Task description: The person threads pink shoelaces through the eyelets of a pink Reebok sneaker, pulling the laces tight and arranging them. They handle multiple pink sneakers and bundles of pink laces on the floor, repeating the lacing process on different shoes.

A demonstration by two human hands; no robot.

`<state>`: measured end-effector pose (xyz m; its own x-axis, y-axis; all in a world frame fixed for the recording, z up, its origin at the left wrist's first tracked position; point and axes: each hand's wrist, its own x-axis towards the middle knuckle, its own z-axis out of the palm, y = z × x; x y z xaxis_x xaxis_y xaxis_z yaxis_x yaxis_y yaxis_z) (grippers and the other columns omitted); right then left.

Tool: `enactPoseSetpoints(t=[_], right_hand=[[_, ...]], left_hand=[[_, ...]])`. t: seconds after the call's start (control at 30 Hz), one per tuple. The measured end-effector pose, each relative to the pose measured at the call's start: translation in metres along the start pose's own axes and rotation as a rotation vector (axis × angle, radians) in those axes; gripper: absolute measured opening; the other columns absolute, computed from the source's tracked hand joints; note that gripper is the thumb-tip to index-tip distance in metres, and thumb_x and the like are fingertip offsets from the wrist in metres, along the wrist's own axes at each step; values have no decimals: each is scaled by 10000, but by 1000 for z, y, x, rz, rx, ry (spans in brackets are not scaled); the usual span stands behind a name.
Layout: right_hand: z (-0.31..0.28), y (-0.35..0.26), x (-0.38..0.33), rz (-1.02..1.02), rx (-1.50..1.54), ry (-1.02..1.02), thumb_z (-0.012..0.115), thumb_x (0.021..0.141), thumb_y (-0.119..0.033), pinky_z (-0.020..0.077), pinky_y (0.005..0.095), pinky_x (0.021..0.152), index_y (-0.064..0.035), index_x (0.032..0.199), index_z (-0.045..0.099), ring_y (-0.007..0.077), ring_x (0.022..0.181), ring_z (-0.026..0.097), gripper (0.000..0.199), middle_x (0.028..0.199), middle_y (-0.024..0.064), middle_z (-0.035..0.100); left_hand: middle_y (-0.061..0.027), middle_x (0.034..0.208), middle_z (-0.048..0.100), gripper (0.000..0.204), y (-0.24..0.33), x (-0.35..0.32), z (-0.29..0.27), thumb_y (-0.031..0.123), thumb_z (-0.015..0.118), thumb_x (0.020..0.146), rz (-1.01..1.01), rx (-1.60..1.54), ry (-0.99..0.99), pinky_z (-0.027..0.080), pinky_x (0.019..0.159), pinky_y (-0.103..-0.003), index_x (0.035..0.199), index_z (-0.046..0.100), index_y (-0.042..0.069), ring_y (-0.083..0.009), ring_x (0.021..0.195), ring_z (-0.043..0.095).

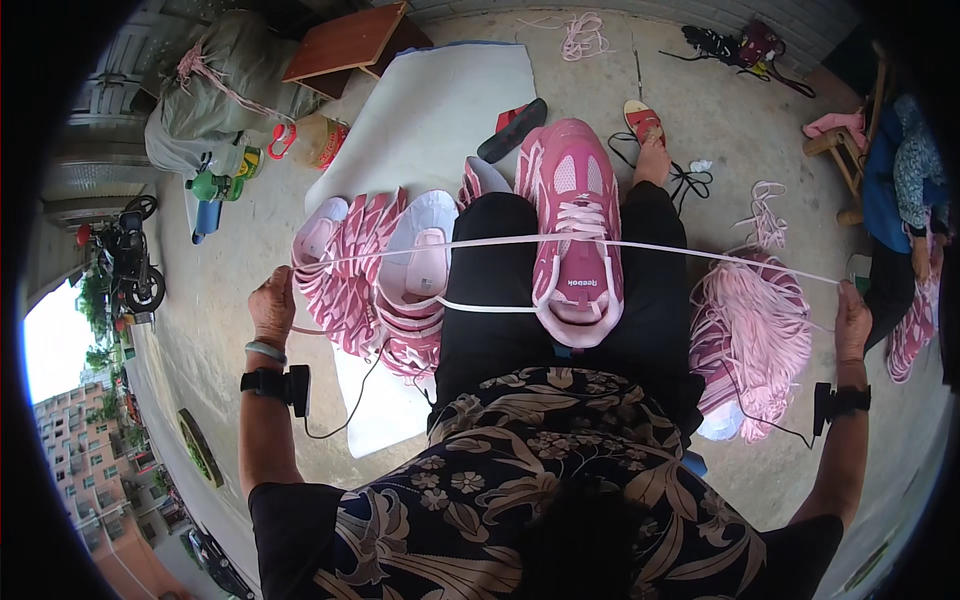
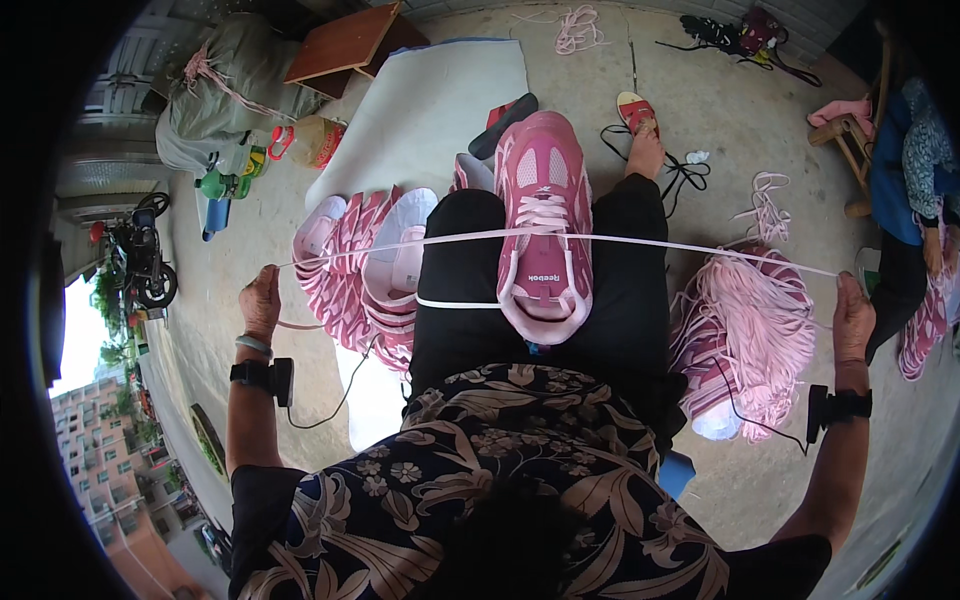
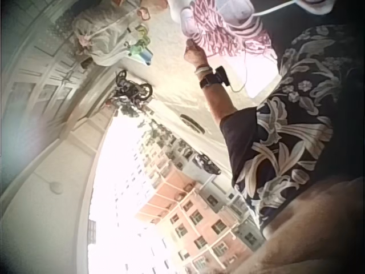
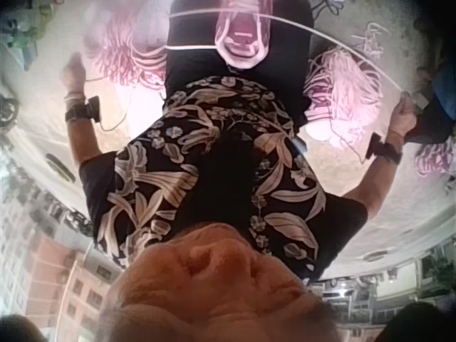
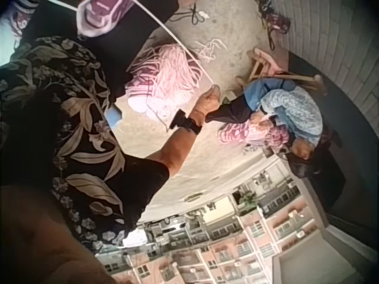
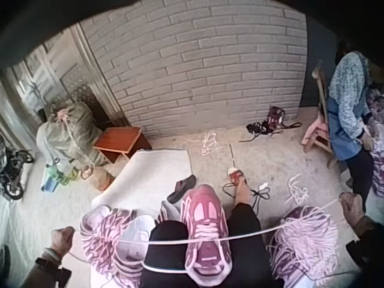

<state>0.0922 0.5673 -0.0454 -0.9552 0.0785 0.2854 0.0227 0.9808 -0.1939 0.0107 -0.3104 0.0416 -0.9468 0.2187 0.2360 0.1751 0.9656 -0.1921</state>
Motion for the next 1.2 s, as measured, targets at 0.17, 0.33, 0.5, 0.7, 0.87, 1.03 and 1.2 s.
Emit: enactPoseSetpoints(t=[0.17,0.33,0.5,0.7,0.87,1.03,1.2], right_hand=[[-76,148,-8,162,-290,106,478,925,-216,462,300,814,-94,1107,587,258,953,608,245,1011,146,636],[-25,119,-9,529,-24,18,492,916,-295,423,291,587,-34,847,613,185,592,534,296,679,71,577],[33,-151,-10,983,1087,-688,579,866,-295,475,266,374,-67,781,592,61,422,391,243,531,-26,381],[34,-301,23,605,1547,-1096,475,918,-152,423,215,425,-34,928,549,56,506,461,140,679,7,521],[96,-334,53,364,1507,-757,458,938,-199,227,186,395,-78,845,546,17,449,314,176,613,-46,434],[91,-352,90,620,1485,-634,470,917,-187,248,173,420,-87,843,534,28,456,305,140,603,-52,404],[81,-333,80,656,1546,-673,473,910,-173,394,191,495,-47,939,555,79,587,554,153,719,42,606]], left_hand=[[-139,545,529,166,-98,-4,-12,235,517,885,-230,30,213,396,426,-399,806,583,105,-316,471,519],[34,424,379,306,-95,-5,-1,275,511,877,-753,-551,-148,281,314,-243,644,516,78,-60,330,340],[44,472,398,300,96,18,0,326,575,866,-792,-1112,-903,261,328,-207,704,575,73,-53,371,335],[20,564,452,191,255,52,-13,227,513,913,-646,-1722,-1230,252,325,-186,803,525,71,-44,385,371],[17,559,434,155,299,95,-2,198,479,915,-571,-1648,-1130,248,318,-191,827,508,74,-47,368,348],[25,558,398,147,310,131,11,202,441,907,-633,-1707,-1024,190,321,-201,830,485,84,-41,364,261],[14,582,445,179,307,119,2,197,438,907,-598,-1791,-869,283,373,-200,804,515,73,-55,413,345]])
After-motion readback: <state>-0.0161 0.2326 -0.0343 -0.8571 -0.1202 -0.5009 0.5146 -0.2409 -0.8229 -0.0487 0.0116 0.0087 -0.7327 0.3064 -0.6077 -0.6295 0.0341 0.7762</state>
